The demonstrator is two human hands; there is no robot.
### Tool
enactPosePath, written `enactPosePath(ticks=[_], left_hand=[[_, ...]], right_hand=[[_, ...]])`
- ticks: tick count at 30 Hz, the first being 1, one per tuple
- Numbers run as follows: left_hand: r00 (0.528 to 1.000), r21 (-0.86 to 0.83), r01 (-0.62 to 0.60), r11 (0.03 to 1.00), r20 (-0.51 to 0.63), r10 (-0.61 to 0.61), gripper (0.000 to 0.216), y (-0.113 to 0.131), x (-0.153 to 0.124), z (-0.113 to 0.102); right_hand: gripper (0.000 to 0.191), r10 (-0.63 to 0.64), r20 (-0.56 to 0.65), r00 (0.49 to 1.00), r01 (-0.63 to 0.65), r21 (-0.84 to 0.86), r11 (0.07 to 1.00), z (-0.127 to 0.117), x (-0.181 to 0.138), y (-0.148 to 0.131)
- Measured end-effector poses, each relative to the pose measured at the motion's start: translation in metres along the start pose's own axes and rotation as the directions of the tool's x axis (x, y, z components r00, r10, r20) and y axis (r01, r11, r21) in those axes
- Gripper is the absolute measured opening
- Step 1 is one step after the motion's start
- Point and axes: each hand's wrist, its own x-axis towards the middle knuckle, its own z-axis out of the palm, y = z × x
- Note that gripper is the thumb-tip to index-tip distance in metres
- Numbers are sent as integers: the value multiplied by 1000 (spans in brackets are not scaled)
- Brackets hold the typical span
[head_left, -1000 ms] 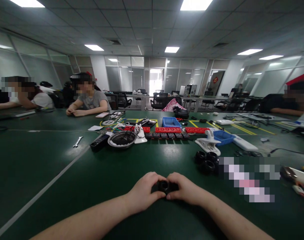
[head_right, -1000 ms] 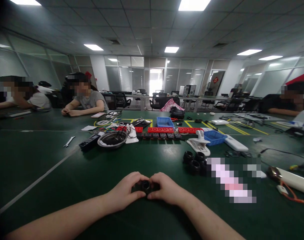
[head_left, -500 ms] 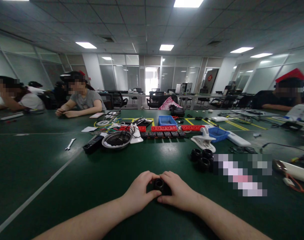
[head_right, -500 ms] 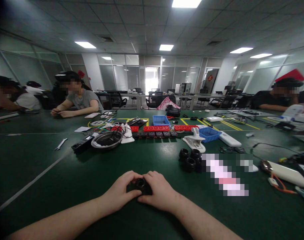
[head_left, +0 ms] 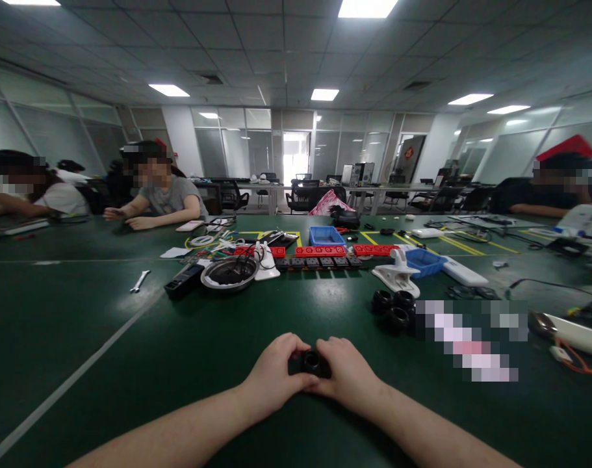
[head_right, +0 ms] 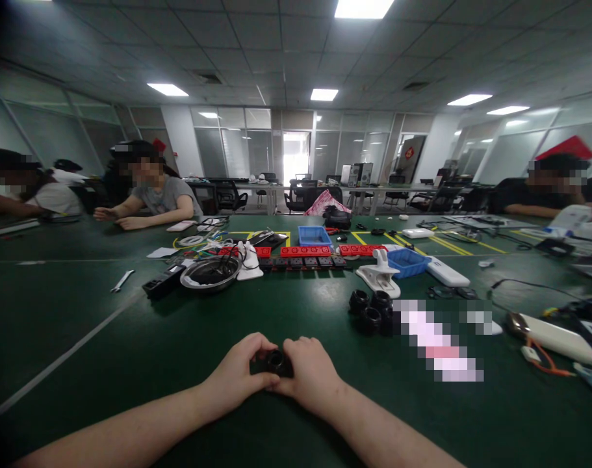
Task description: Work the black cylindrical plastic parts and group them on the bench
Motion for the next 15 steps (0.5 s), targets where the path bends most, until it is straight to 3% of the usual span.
enactPosePath(ticks=[2, 5, 10, 15], left_hand=[[1000, 2, -22, 1000, 8, 22, 24, 0, 0, -1], [995, -17, -85, 996, 57, 86, 29, 0, 0, -6], [985, 3, -153, 988, 80, 152, 32, 0, 1, -9], [997, 30, -65, 997, 31, 64, 27, 1, 2, -5]], right_hand=[[40, -19, -15, 1000, 19, -24, 1000, -1, -1, -1], [42, -62, 24, 998, 60, 83, 995, -6, -1, 5], [23, -155, 131, 979, 117, 262, 958, -14, 4, 16], [30, -24, 91, 996, 11, 134, 991, -4, 5, 9]])
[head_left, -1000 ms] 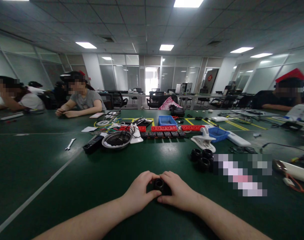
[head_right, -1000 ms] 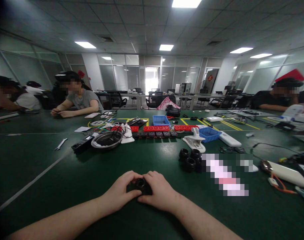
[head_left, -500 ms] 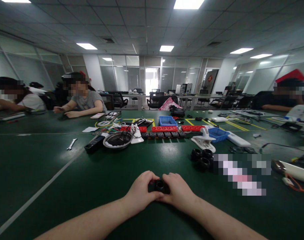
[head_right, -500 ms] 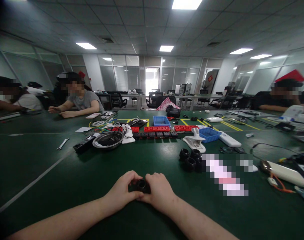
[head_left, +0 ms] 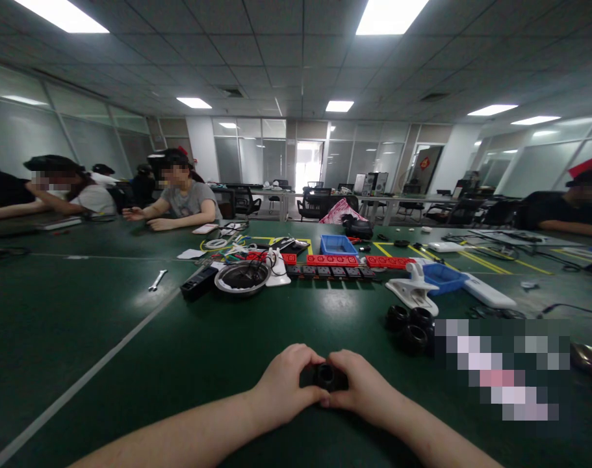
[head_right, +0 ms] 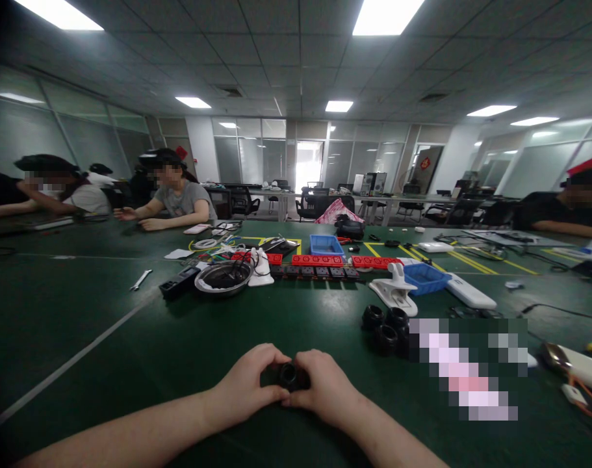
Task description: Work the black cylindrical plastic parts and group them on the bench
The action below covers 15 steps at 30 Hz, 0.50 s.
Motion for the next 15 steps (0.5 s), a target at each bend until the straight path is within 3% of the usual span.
enactPosePath(ticks=[5, 11, 15], left_hand=[[998, 8, 60, 998, -34, -60, 23, 2, 0, 3], [995, -16, -96, 995, 14, 96, 28, -1, -3, -2], [993, -10, -112, 994, 35, 112, 27, 0, -4, -2]], right_hand=[[30, 43, -122, 992, -65, -175, 982, 10, -3, -10], [30, -116, 28, 993, 113, 87, 990, -8, -6, -1], [18, -131, 106, 986, 110, 180, 978, -15, -5, 5]])
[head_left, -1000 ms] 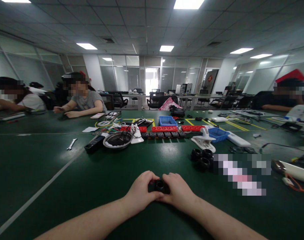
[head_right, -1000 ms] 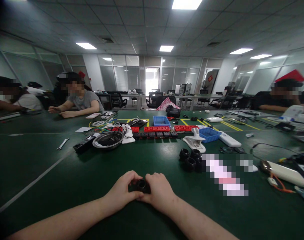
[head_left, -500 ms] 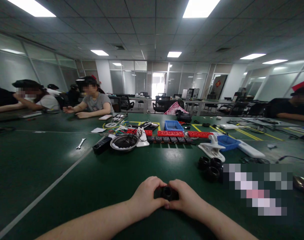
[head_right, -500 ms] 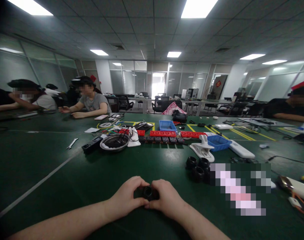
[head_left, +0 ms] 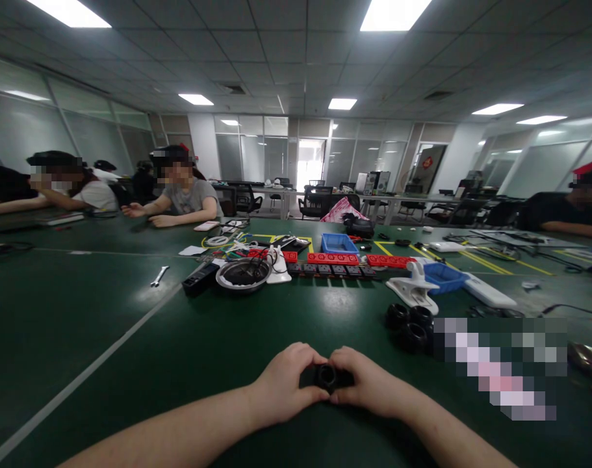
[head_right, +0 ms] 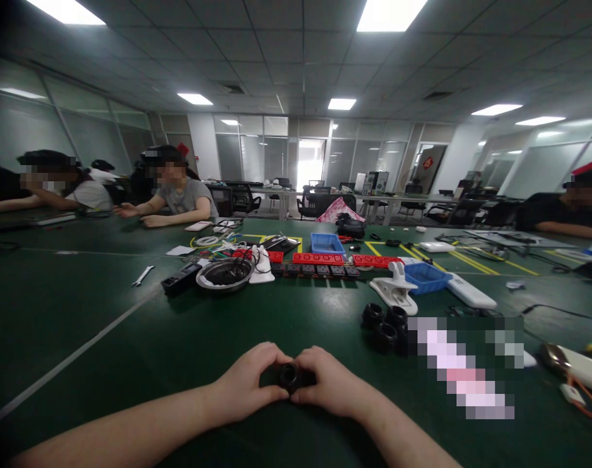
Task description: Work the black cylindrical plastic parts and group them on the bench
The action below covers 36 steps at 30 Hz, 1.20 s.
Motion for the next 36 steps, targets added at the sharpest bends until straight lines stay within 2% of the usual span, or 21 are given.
enactPosePath(ticks=[3, 8, 11, 13, 16, 19, 22, 26, 32, 36], left_hand=[[998, 10, 64, 998, -4, -64, 29, 2, 1, 3], [983, -1, 183, 983, -26, -183, 28, 3, 1, 7], [983, -30, 179, 983, -25, -179, 26, 2, 0, 7], [992, -55, 125, 991, -13, -126, 26, 1, 0, 5], [999, -71, 46, 996, 8, -46, 31, 0, 0, 3], [1000, -65, 20, 998, 23, -18, 31, 0, 1, 0], [999, -57, 46, 997, 18, -45, 26, 3, 1, -1], [994, -56, 110, 992, 7, -110, 23, 5, 0, 1], [976, -38, 214, 976, -25, -215, 22, 5, 1, 6], [987, -66, 156, 986, -16, -157, 24, 1, 2, 7]], right_hand=[[28, 62, -48, 997, -65, -69, 995, 5, 2, 0], [36, 60, -145, 988, -102, -297, 950, 21, 4, -7], [39, 82, -189, 979, -147, -363, 920, 24, 4, -12], [44, 75, -190, 979, -137, -336, 932, 21, 3, -12], [46, 40, -136, 990, -64, -178, 982, 12, 1, -9], [29, 2, -35, 999, -3, -10, 1000, 4, 0, -2], [17, 25, -10, 1000, -25, 52, 998, 2, 1, 3], [28, 111, -75, 991, -114, -39, 993, 9, 3, 1], [36, 121, -201, 972, -183, -330, 926, 22, 4, -13], [46, 72, -172, 982, -123, -302, 945, 18, 3, -13]])
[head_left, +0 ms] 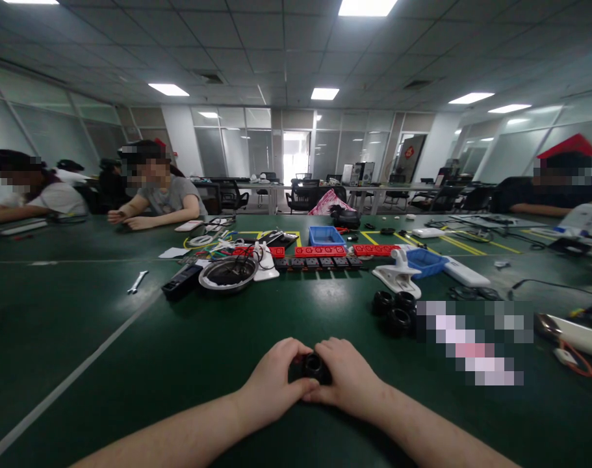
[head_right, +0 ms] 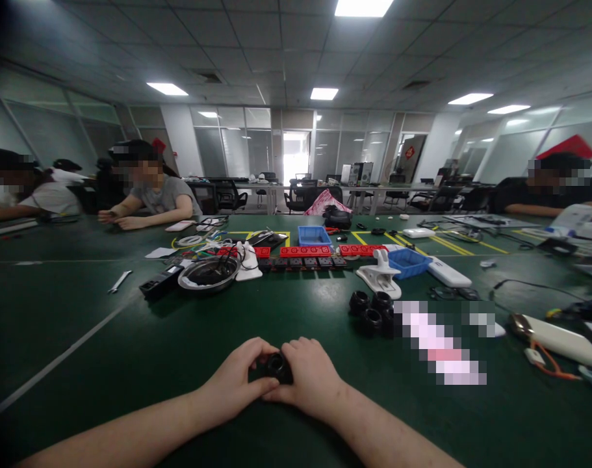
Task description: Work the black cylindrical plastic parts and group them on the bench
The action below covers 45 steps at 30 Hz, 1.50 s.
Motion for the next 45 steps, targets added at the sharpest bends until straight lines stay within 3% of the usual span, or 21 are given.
enactPosePath(ticks=[4, 9, 13, 18, 22, 27, 32, 35, 39, 42, 45], left_hand=[[998, -47, -61, 997, 24, 62, 38, -3, 1, -3], [994, 26, -112, 993, 16, 112, 27, 0, 0, -6], [994, 36, -100, 994, -42, 102, 25, 2, -2, -2], [998, 1, -4, 1000, -63, 4, 29, -1, -2, 3], [999, -18, -50, 999, -15, 50, 38, -1, -1, -2], [996, -1, -84, 996, 15, 84, 32, 2, -1, -6], [998, 17, 6, 1000, -65, -5, 29, 2, -2, 0], [995, 31, 19, 999, -97, -16, 29, 2, -2, 0], [994, 59, -106, 993, -24, 108, 38, 1, -2, -5], [988, 80, -153, 985, 9, 153, 38, 0, -3, -7], [990, 102, -141, 985, 6, 141, 36, 0, -2, -6]], right_hand=[[40, -87, 80, 993, 71, 183, 980, -9, 1, 11], [18, -98, 138, 986, 54, 294, 954, -11, 3, 20], [27, 30, 77, 997, -41, 148, 988, -2, 2, 10], [30, 80, -56, 995, -82, -33, 996, 4, -1, -4], [41, -14, -1, 1000, 14, 146, 989, 0, 0, 4], [25, -82, 129, 988, 37, 316, 948, -5, 5, 16], [28, 110, 3, 994, -110, 111, 988, 4, 5, 2], [30, 113, -71, 991, -114, -11, 993, 6, 2, -5], [40, 34, 17, 999, -36, 131, 991, -1, -1, 2], [26, -11, 118, 993, -25, 301, 953, -8, -1, 12], [19, 43, 160, 986, -95, 331, 939, -8, 0, 14]])
